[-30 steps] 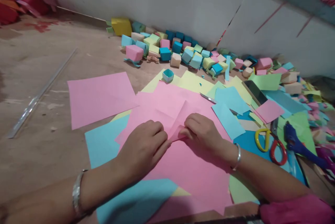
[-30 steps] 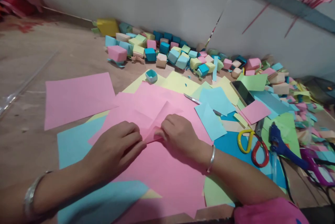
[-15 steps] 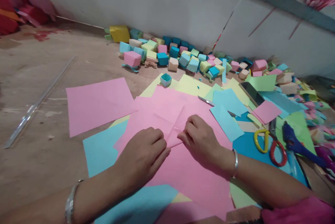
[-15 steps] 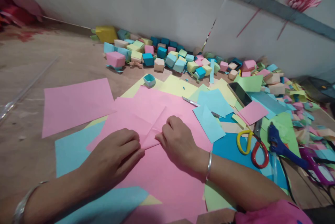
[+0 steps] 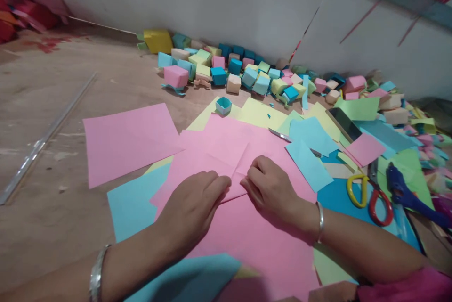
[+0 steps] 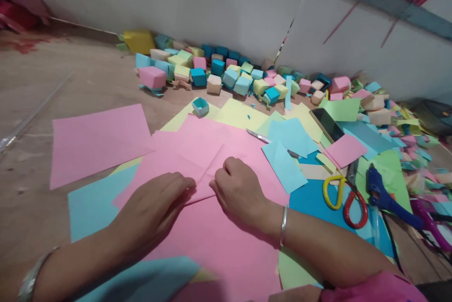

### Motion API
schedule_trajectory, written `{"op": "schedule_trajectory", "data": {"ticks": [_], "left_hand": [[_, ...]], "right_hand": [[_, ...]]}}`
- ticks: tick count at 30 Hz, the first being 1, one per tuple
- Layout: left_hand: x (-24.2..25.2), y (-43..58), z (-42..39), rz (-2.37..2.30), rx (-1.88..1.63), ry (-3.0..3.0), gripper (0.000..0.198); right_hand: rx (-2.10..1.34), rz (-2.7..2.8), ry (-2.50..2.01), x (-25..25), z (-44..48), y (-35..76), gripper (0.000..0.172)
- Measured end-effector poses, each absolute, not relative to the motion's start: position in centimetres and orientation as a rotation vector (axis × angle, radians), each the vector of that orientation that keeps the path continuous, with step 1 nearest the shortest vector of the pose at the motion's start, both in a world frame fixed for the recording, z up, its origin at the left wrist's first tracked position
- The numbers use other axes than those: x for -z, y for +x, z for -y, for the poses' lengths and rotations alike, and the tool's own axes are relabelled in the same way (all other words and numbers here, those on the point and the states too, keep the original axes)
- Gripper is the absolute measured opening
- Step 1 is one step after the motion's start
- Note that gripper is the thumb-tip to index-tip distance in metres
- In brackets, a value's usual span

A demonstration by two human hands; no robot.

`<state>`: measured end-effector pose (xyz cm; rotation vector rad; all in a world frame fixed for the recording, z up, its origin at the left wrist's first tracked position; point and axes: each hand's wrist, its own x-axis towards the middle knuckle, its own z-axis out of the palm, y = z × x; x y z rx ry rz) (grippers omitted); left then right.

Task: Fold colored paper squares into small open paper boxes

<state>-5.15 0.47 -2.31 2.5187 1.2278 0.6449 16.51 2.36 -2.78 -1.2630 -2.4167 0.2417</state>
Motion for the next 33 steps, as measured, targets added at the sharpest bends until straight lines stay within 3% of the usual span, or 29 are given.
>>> {"op": "schedule_trajectory", "data": {"ticks": [7, 33], "left_hand": [[2.62, -5.46, -0.33, -1.056, -0.629, 2.589, 0.026], [2.93, -5.19, -0.37, -0.964, -0.567, 2.893, 0.026]], "right_hand": [[-0.182, 2.51, -1.272, 2.82, -2.49, 16.28, 0.033], [-0.128, 2.518, -1.242, 2.75, -3.03, 16.3, 0.02]]}}
